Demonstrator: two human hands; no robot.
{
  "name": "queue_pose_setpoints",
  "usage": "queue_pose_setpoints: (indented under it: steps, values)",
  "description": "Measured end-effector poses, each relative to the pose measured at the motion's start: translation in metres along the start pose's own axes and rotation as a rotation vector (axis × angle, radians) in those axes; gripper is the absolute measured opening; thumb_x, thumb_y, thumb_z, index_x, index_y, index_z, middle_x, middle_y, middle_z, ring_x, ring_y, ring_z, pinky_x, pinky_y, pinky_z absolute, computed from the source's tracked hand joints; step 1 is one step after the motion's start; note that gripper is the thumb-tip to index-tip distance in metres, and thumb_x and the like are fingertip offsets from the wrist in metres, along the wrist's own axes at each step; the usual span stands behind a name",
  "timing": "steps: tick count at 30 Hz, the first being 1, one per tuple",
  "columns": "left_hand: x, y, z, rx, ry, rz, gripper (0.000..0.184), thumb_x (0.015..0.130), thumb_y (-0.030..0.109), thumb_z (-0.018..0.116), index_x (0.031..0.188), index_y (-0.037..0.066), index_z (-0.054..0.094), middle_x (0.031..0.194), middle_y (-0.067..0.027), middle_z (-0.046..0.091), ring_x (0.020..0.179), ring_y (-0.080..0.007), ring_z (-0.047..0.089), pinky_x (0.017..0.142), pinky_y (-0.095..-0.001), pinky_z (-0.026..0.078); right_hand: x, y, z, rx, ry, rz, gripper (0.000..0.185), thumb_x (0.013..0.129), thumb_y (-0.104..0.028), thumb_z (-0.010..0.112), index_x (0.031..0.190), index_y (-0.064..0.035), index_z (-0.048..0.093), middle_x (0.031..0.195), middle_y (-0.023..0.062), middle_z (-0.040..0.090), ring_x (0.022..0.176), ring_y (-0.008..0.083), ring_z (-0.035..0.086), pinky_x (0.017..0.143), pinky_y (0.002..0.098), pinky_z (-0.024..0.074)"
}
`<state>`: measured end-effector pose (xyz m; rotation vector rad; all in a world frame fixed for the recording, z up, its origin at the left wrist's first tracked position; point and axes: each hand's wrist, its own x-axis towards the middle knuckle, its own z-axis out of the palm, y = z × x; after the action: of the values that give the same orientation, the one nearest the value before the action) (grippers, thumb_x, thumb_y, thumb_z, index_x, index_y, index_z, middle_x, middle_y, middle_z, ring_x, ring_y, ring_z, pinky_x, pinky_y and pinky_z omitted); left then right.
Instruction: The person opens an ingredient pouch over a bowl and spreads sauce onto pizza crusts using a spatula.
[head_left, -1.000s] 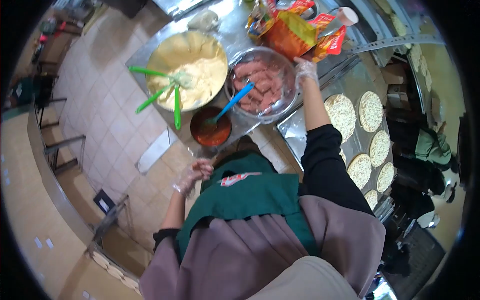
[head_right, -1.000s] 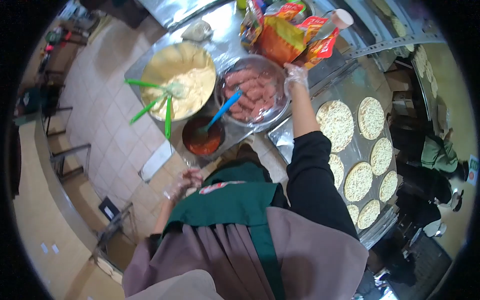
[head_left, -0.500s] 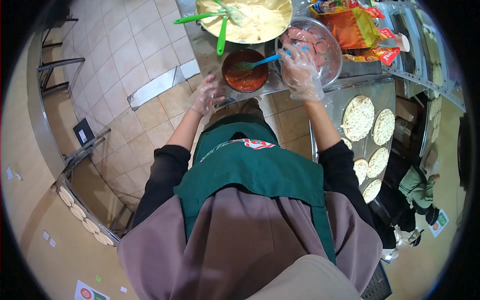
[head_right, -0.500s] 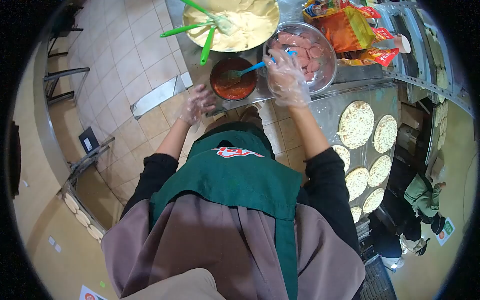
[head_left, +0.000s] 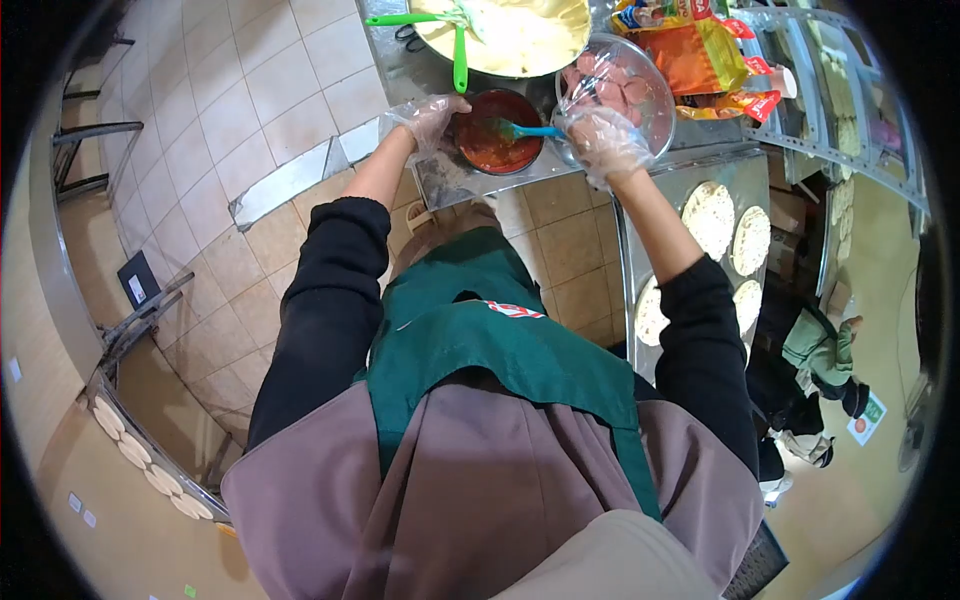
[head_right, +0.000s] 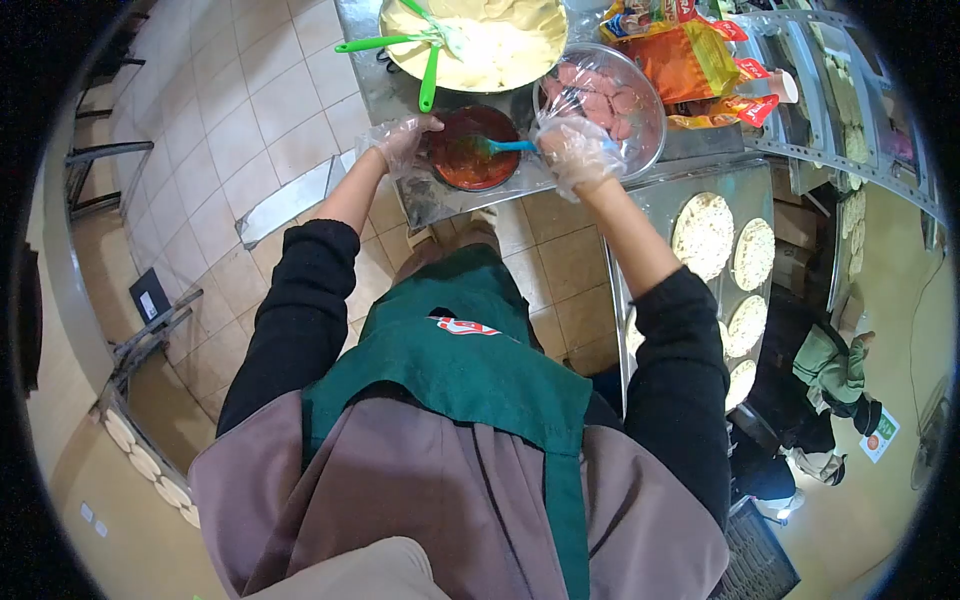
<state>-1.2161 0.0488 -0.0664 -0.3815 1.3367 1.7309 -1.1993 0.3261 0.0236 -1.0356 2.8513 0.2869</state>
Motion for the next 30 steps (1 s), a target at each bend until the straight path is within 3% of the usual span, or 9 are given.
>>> queue_pose_setpoints:
  steps: [2, 4, 8, 9, 17, 19, 22, 26, 30]
  values:
    - [-0.001, 0.003, 0.002, 0.007, -0.010, -0.020, 0.049, 0.074, 0.035, 0.059, 0.115, 0.011, 0.049, 0.108, -0.0101, 0.053, 0.100, -0.0270, 0.051, 0.087, -0.0520, 0.039, -0.008, -0.004, -0.007, -0.014, -0.073, 0.047, 0.010, 0.073, -0.012, 0.055, 0.078, -0.0078, 0.063, 0.074, 0.0135, 0.061, 0.069, 0.0301, 0.061, 0.062, 0.0394, 0.0499]
    - [0.003, -0.002, 0.000, -0.138, -0.072, -0.106, 0.046, 0.073, 0.036, 0.059, 0.109, 0.009, 0.050, 0.106, -0.0117, 0.054, 0.097, -0.0276, 0.051, 0.085, -0.0532, 0.040, -0.021, -0.020, -0.037, 0.139, -0.284, 0.118, 0.014, 0.083, -0.022, 0.052, 0.084, -0.0099, 0.059, 0.072, 0.0144, 0.059, 0.066, 0.0310, 0.059, 0.056, 0.0435, 0.0456]
    - [0.002, -0.007, 0.003, -0.213, -0.051, -0.122, 0.044, 0.073, 0.035, 0.059, 0.106, 0.007, 0.050, 0.104, -0.0132, 0.054, 0.097, -0.0279, 0.051, 0.084, -0.0533, 0.041, -0.037, -0.030, -0.029, 0.202, -0.151, 0.167, 0.010, 0.072, -0.014, 0.056, 0.069, -0.0061, 0.062, 0.070, 0.0162, 0.061, 0.065, 0.0317, 0.061, 0.058, 0.0422, 0.0487]
    - [0.004, -0.011, 0.001, -0.234, -0.078, -0.101, 0.040, 0.073, 0.033, 0.059, 0.102, 0.007, 0.051, 0.101, -0.0133, 0.055, 0.094, -0.0283, 0.052, 0.083, -0.0528, 0.042, -0.042, -0.028, -0.027, 0.233, -0.179, 0.177, 0.013, 0.079, -0.021, 0.056, 0.081, -0.0091, 0.060, 0.070, 0.0157, 0.058, 0.066, 0.0330, 0.058, 0.058, 0.0445, 0.0455]
    - [0.002, -0.031, 0.012, -0.360, -0.075, -0.018, 0.020, 0.072, 0.023, 0.055, 0.084, 0.008, 0.052, 0.091, -0.0142, 0.056, 0.083, -0.0289, 0.054, 0.069, -0.0453, 0.047, -0.055, -0.015, -0.007, 0.305, -0.156, 0.178, 0.016, 0.077, -0.021, 0.059, 0.088, -0.0102, 0.063, 0.072, 0.0155, 0.060, 0.069, 0.0331, 0.059, 0.061, 0.0442, 0.0460]
    - [0.002, -0.035, 0.013, -0.410, -0.102, 0.004, 0.021, 0.073, 0.024, 0.060, 0.085, 0.008, 0.054, 0.092, -0.0090, 0.058, 0.082, -0.0261, 0.056, 0.061, -0.0410, 0.049, -0.057, -0.011, -0.003, 0.307, -0.106, 0.146, 0.017, 0.077, -0.021, 0.060, 0.089, -0.0105, 0.064, 0.072, 0.0151, 0.060, 0.069, 0.0329, 0.059, 0.062, 0.0441, 0.0461]
    - [-0.009, -0.034, 0.021, -0.422, -0.055, 0.047, 0.012, 0.072, 0.019, 0.060, 0.078, 0.009, 0.057, 0.085, -0.0070, 0.059, 0.077, -0.0227, 0.054, 0.066, -0.0387, 0.045, -0.057, -0.007, -0.001, 0.324, -0.080, 0.125, 0.017, 0.076, -0.021, 0.061, 0.089, -0.0110, 0.064, 0.072, 0.0145, 0.060, 0.069, 0.0327, 0.060, 0.062, 0.0438, 0.0463]
    - [-0.009, -0.047, 0.020, -0.416, -0.132, 0.106, 0.027, 0.071, 0.025, 0.068, 0.088, 0.008, 0.056, 0.097, -0.0068, 0.058, 0.090, -0.0222, 0.055, 0.073, -0.0341, 0.046, -0.056, -0.003, -0.003, 0.320, -0.033, 0.084, 0.016, 0.075, -0.021, 0.061, 0.087, -0.0111, 0.063, 0.071, 0.0136, 0.060, 0.067, 0.0320, 0.059, 0.060, 0.0438, 0.0461]
    - [-0.019, -0.046, 0.036, -0.221, -0.078, 0.070, 0.050, 0.072, 0.021, 0.071, 0.114, 0.007, 0.047, 0.111, -0.0077, 0.053, 0.103, -0.0194, 0.050, 0.082, -0.0350, 0.045, -0.054, 0.003, 0.008, 0.284, -0.053, 0.043, 0.014, 0.075, -0.021, 0.061, 0.083, -0.0104, 0.062, 0.068, 0.0130, 0.058, 0.065, 0.0316, 0.059, 0.057, 0.0431, 0.0459]
